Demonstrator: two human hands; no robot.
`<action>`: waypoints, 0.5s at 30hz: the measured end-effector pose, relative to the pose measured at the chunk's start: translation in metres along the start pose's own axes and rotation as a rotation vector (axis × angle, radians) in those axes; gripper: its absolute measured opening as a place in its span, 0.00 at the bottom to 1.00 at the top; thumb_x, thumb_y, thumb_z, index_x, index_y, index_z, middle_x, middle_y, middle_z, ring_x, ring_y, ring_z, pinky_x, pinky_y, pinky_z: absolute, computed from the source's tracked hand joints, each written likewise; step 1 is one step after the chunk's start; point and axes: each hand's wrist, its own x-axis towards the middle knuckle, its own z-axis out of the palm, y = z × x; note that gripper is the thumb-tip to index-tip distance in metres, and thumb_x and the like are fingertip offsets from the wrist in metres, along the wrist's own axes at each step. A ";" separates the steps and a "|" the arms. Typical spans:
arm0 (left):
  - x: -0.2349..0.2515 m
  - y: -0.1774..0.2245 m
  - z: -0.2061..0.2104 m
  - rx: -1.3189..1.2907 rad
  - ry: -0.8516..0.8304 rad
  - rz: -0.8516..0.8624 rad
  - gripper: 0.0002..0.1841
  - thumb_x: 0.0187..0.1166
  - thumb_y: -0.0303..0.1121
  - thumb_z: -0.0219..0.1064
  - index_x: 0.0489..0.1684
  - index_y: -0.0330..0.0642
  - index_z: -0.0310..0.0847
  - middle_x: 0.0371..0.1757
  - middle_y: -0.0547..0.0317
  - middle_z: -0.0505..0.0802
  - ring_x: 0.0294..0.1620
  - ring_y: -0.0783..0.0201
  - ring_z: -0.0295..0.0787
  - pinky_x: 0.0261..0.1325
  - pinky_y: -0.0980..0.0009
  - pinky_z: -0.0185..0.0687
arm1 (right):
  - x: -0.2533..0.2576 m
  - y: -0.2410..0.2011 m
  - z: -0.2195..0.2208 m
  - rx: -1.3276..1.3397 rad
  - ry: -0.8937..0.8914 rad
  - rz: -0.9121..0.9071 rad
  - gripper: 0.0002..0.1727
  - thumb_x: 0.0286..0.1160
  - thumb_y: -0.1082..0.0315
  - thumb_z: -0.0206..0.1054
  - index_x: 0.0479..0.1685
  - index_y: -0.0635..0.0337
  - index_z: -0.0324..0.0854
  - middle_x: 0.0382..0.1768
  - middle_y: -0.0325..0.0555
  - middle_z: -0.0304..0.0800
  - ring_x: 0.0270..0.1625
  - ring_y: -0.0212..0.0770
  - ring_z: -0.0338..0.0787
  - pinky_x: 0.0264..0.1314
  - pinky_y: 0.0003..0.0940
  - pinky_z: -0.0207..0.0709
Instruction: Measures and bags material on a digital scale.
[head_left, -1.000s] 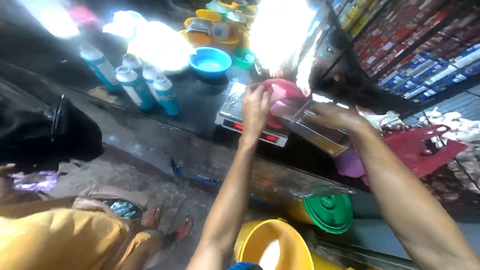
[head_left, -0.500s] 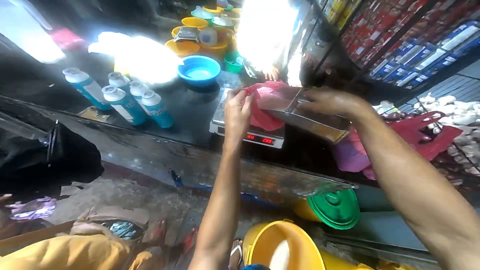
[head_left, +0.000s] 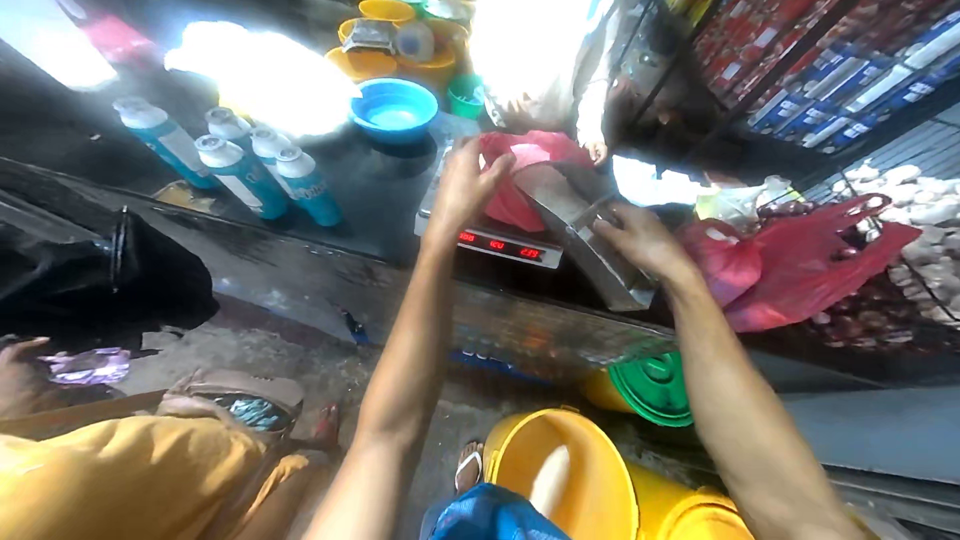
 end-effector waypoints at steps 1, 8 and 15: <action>0.002 0.001 -0.004 0.008 -0.040 -0.024 0.26 0.82 0.50 0.67 0.66 0.38 0.82 0.68 0.43 0.85 0.70 0.53 0.82 0.75 0.51 0.76 | 0.003 -0.001 -0.003 -0.033 -0.024 0.003 0.21 0.87 0.49 0.61 0.48 0.61 0.83 0.36 0.58 0.86 0.40 0.57 0.88 0.46 0.65 0.78; -0.003 0.010 -0.023 0.035 -0.161 -0.133 0.31 0.77 0.55 0.70 0.68 0.37 0.78 0.64 0.46 0.88 0.66 0.52 0.85 0.72 0.50 0.78 | -0.005 0.002 -0.025 -0.162 -0.050 0.003 0.22 0.87 0.50 0.62 0.48 0.64 0.82 0.37 0.61 0.86 0.44 0.61 0.88 0.49 0.69 0.77; -0.008 0.017 -0.010 -0.006 -0.109 -0.202 0.37 0.73 0.59 0.72 0.72 0.40 0.72 0.64 0.48 0.88 0.63 0.54 0.87 0.68 0.49 0.82 | -0.022 0.023 -0.032 -0.140 0.007 -0.041 0.21 0.86 0.48 0.62 0.44 0.59 0.83 0.31 0.57 0.85 0.33 0.59 0.86 0.37 0.66 0.76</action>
